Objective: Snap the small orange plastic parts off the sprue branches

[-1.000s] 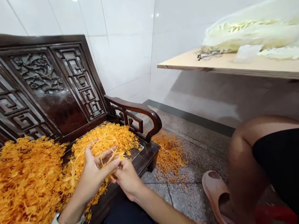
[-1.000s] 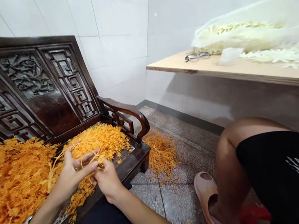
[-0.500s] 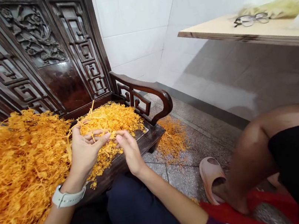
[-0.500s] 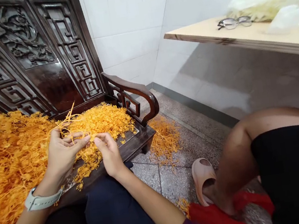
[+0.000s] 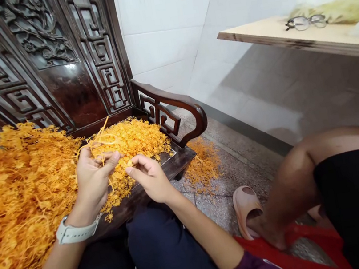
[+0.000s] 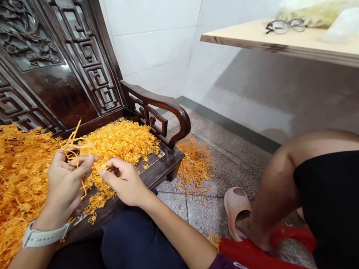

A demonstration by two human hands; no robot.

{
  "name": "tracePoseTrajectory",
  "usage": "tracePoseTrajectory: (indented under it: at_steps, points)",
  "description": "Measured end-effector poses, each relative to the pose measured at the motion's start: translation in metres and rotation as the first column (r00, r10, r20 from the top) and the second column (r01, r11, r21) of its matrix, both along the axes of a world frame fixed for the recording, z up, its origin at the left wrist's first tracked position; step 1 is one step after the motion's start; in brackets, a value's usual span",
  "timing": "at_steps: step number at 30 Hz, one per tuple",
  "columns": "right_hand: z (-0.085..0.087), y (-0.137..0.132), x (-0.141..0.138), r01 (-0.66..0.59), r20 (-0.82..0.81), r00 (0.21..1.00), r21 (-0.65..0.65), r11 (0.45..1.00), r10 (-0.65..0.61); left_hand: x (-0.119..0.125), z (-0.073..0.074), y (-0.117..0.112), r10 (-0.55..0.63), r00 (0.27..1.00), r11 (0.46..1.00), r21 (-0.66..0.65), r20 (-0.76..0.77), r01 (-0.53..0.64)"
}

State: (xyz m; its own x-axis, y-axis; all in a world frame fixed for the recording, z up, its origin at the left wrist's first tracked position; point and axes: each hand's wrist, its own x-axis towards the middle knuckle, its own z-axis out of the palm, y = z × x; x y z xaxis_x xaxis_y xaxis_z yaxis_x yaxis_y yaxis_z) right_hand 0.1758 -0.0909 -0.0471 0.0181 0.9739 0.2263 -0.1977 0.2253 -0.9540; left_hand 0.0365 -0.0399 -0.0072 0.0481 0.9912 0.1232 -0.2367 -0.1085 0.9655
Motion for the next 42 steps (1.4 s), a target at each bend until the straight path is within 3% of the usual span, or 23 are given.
tracePoseTrajectory:
  at_steps: [3,7,10,13,15,17,20,22,24,26,29,33,38,42]
  points:
    - [0.002,-0.009,-0.001,0.006,0.092,0.996,0.115,0.993,-0.017,-0.002,-0.002,0.008,0.099,0.995,0.993,0.055,0.035,-0.1]
    - [0.013,-0.037,-0.004,-0.177,0.321,0.946,0.365,0.914,0.055,-0.014,-0.006,0.028,0.34,0.926,0.941,-0.064,0.164,-0.334]
    - [0.018,-0.044,-0.005,-0.187,0.341,0.938,0.334,0.924,0.067,-0.025,-0.01,0.036,0.306,0.93,0.946,-0.18,0.206,-0.271]
    - [0.014,-0.015,0.0,-0.025,0.206,0.978,0.216,0.976,-0.021,-0.03,-0.011,0.035,0.299,0.922,0.944,-0.221,0.244,-0.247]
    - [0.01,0.022,0.009,0.123,0.154,0.976,0.185,0.975,-0.152,-0.029,-0.007,0.033,0.31,0.913,0.941,-0.22,0.266,-0.256]
    - [0.008,0.061,0.02,0.24,0.222,0.934,0.199,0.95,-0.282,-0.027,-0.002,0.03,0.314,0.908,0.942,-0.214,0.279,-0.26]
    - [0.009,0.098,0.032,0.15,0.487,0.821,0.32,0.935,-0.298,-0.024,0.004,0.025,0.294,0.902,0.95,-0.199,0.316,-0.24]
    - [0.01,0.099,0.032,0.107,0.513,0.806,0.362,0.926,-0.294,-0.022,0.006,0.022,0.272,0.9,0.958,-0.187,0.342,-0.218]
    - [0.011,0.085,0.025,0.081,0.441,0.866,0.34,0.937,-0.235,-0.02,0.006,0.019,0.247,0.904,0.965,-0.169,0.35,-0.198]
    - [0.01,0.065,0.012,-0.015,0.361,0.928,0.291,0.957,-0.095,-0.017,0.005,0.017,0.224,0.91,0.972,-0.155,0.35,-0.179]
    - [0.005,0.041,-0.008,-0.168,0.278,0.955,0.22,0.961,0.104,-0.014,0.004,0.014,0.211,0.92,0.974,-0.146,0.33,-0.171]
    - [-0.005,0.032,-0.024,-0.164,0.173,0.976,0.156,0.974,0.136,-0.015,0.006,0.012,0.207,0.94,0.975,-0.135,0.27,-0.176]
    - [-0.017,0.028,-0.022,-0.319,-0.019,0.947,0.1,0.943,0.322,-0.021,0.006,0.011,0.14,0.933,0.978,-0.193,0.332,-0.078]
    - [-0.028,0.019,-0.027,-0.311,-0.091,0.943,0.107,0.945,0.32,-0.016,0.002,0.008,0.15,0.932,0.978,-0.186,0.331,-0.091]
